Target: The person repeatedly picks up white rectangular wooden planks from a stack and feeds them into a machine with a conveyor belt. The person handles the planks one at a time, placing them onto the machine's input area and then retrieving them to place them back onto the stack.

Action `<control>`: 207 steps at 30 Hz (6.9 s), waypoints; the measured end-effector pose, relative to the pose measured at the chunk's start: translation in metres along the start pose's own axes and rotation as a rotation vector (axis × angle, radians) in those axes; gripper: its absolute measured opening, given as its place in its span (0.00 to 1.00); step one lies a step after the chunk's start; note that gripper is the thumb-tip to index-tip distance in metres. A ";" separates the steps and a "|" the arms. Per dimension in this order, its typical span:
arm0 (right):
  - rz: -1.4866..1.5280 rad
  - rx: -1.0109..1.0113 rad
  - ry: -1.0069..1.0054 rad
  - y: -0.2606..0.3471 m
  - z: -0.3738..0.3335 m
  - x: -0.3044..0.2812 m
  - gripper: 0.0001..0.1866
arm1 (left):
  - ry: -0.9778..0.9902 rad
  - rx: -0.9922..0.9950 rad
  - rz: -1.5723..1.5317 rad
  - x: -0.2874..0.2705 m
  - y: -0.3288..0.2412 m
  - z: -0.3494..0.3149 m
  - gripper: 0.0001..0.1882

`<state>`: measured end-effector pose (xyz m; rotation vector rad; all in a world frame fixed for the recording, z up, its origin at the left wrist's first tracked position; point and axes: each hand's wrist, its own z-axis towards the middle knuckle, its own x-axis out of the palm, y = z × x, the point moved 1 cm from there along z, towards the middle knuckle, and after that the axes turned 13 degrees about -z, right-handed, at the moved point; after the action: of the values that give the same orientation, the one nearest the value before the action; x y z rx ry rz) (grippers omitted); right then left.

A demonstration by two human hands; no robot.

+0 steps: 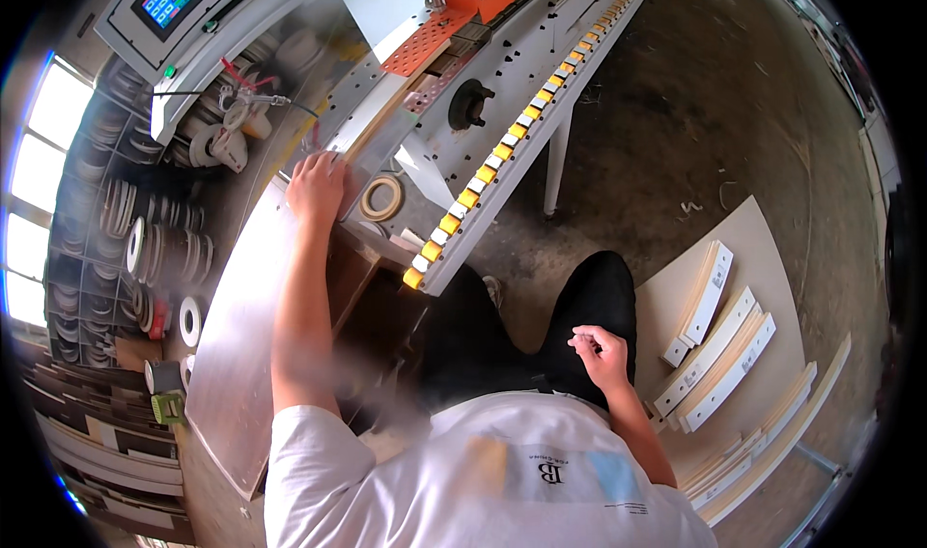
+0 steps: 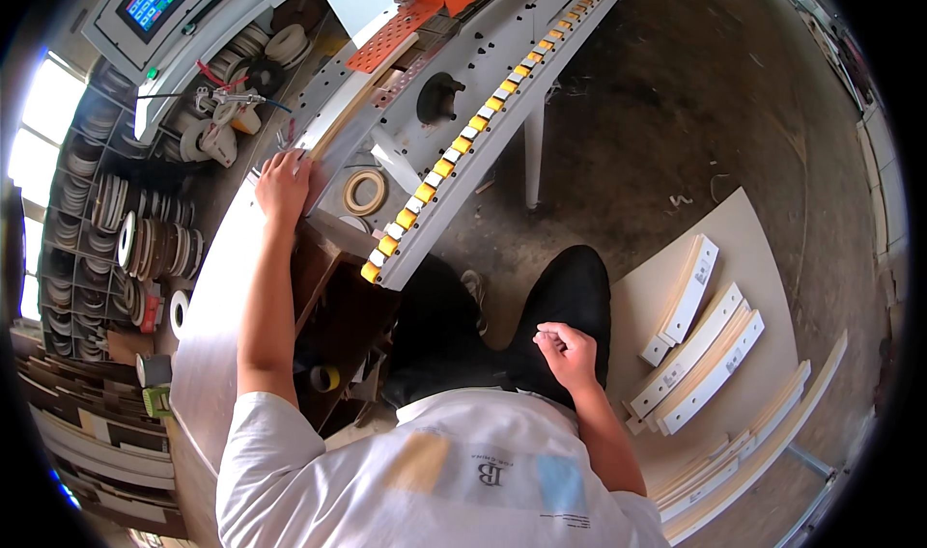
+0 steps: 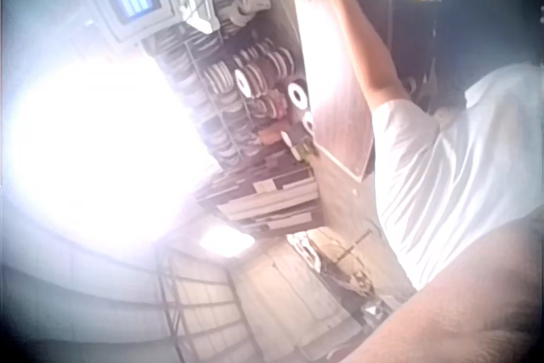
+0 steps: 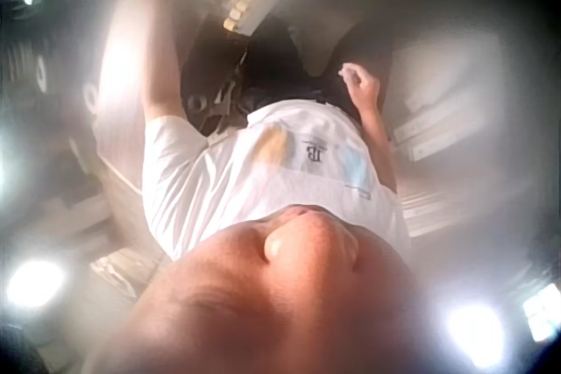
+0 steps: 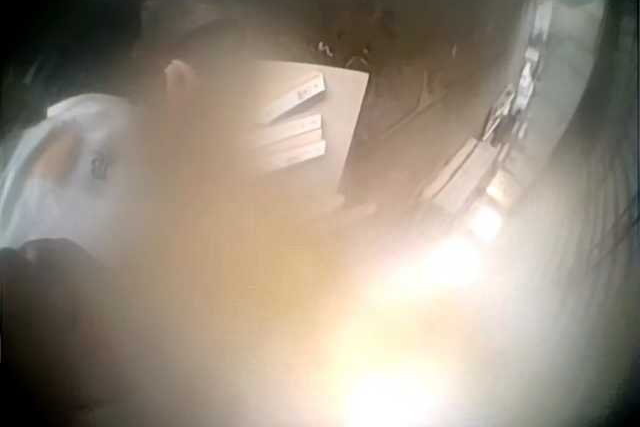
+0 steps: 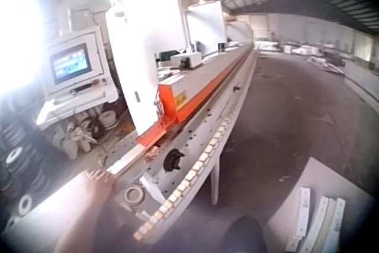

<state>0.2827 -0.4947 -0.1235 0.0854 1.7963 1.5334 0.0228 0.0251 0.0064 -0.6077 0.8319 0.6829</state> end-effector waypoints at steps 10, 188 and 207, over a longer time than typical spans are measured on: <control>-0.014 -0.004 -0.053 -0.003 0.004 0.004 0.09 | -0.036 0.050 -0.005 0.001 0.001 0.001 0.13; -0.314 -0.063 -0.185 -0.009 0.057 -0.010 0.10 | 0.365 0.189 0.222 0.132 -0.152 0.139 0.37; -0.947 0.719 -0.581 -0.132 0.019 -0.149 0.28 | 0.066 0.300 -0.309 0.065 0.005 0.028 0.24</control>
<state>0.4534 -0.5903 -0.1650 0.0127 1.4638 0.1387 0.0636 0.0681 -0.0334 -0.4744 0.8593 0.2507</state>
